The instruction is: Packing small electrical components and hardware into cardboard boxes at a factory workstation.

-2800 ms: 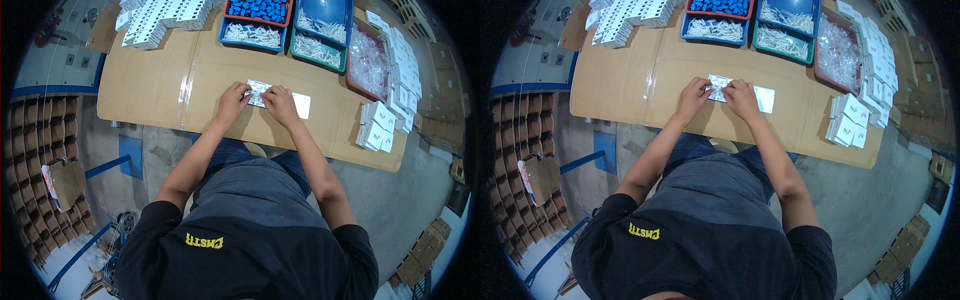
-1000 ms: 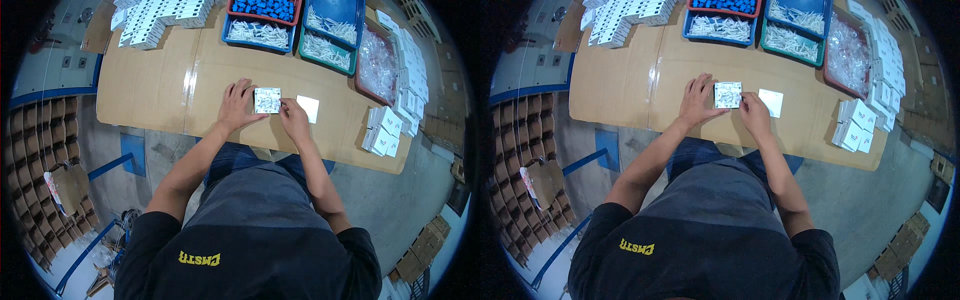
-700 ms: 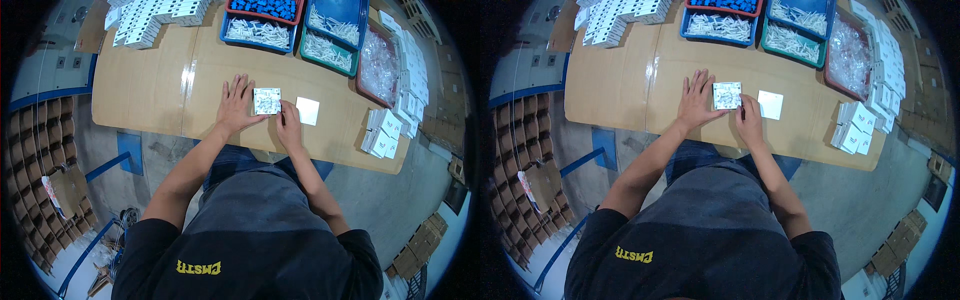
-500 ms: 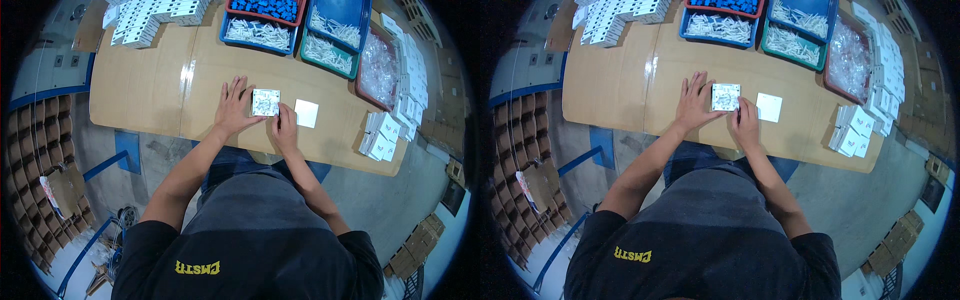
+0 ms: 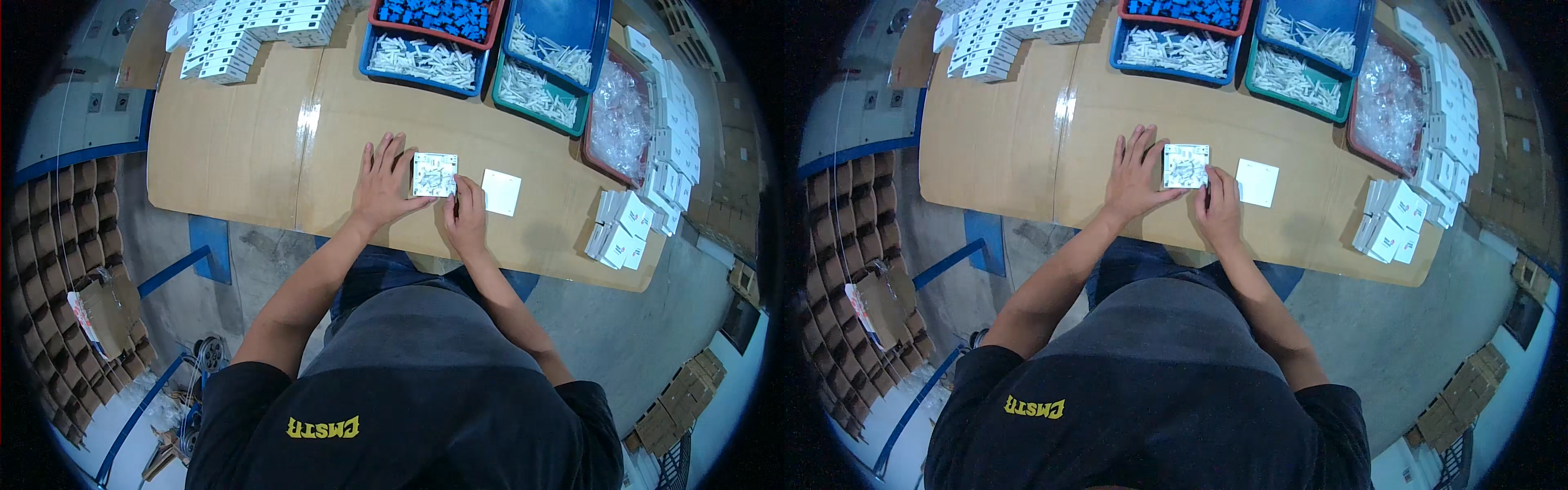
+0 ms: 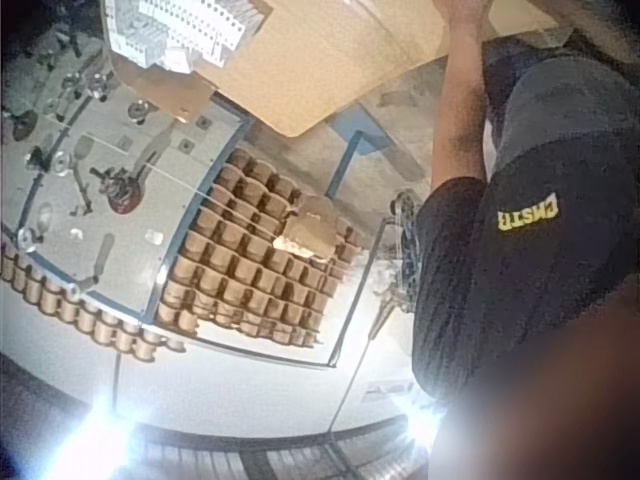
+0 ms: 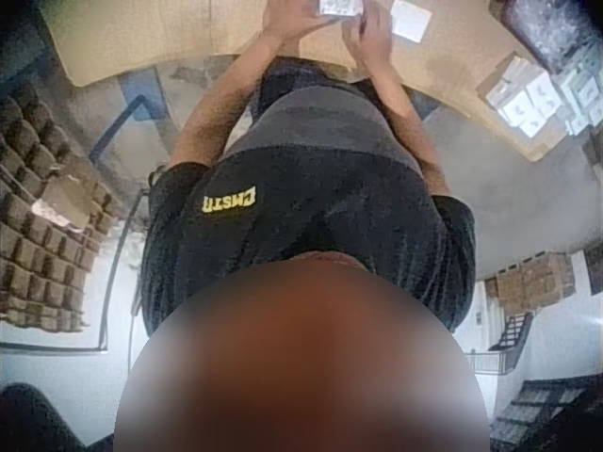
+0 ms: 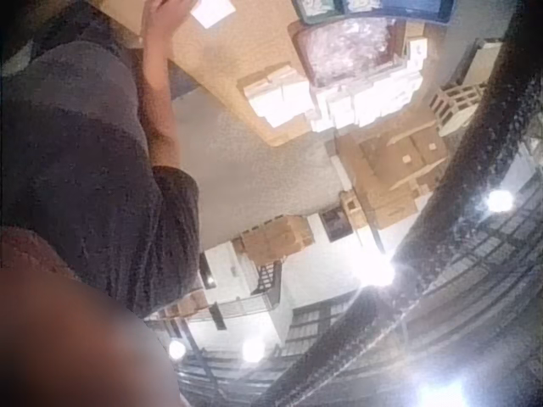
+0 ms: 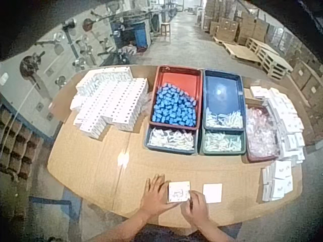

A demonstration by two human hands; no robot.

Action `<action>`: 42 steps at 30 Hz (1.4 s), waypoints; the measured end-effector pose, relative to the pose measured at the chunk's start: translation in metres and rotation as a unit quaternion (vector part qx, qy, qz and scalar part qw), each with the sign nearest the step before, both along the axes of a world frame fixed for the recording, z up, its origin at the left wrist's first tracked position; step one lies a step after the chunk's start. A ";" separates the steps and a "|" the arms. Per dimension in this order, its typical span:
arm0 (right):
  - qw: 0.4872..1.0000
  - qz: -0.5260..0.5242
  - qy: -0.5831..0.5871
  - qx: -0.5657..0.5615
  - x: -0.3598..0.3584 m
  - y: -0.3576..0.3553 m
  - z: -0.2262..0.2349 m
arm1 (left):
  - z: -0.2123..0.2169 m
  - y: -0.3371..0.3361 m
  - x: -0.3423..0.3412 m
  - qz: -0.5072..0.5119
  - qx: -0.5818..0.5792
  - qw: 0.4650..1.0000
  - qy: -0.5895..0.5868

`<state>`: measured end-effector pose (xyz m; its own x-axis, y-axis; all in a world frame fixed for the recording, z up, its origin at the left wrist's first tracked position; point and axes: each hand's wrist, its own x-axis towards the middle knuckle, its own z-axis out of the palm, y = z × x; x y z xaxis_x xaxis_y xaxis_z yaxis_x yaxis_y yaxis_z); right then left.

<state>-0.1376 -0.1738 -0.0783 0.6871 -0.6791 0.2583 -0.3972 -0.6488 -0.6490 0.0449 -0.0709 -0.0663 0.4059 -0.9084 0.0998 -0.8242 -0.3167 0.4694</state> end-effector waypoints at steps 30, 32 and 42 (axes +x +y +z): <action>1.000 0.006 -0.004 0.002 0.004 -0.002 0.003 | 0.006 -0.001 0.003 0.001 0.001 1.000 -0.001; 1.000 0.003 -0.009 0.008 0.001 -0.003 0.004 | 0.007 -0.003 0.002 -0.001 -0.004 1.000 0.000; 0.996 -0.030 -0.075 0.025 0.081 -0.089 0.045 | 0.008 0.007 -0.002 -0.001 0.018 1.000 0.011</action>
<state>-0.0567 -0.2623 -0.0336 0.6007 -0.7325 0.3203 -0.3306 -0.5924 -0.7347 0.0424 -0.0640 -0.0585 0.4051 -0.9124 0.0580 -0.8144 -0.3313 0.4765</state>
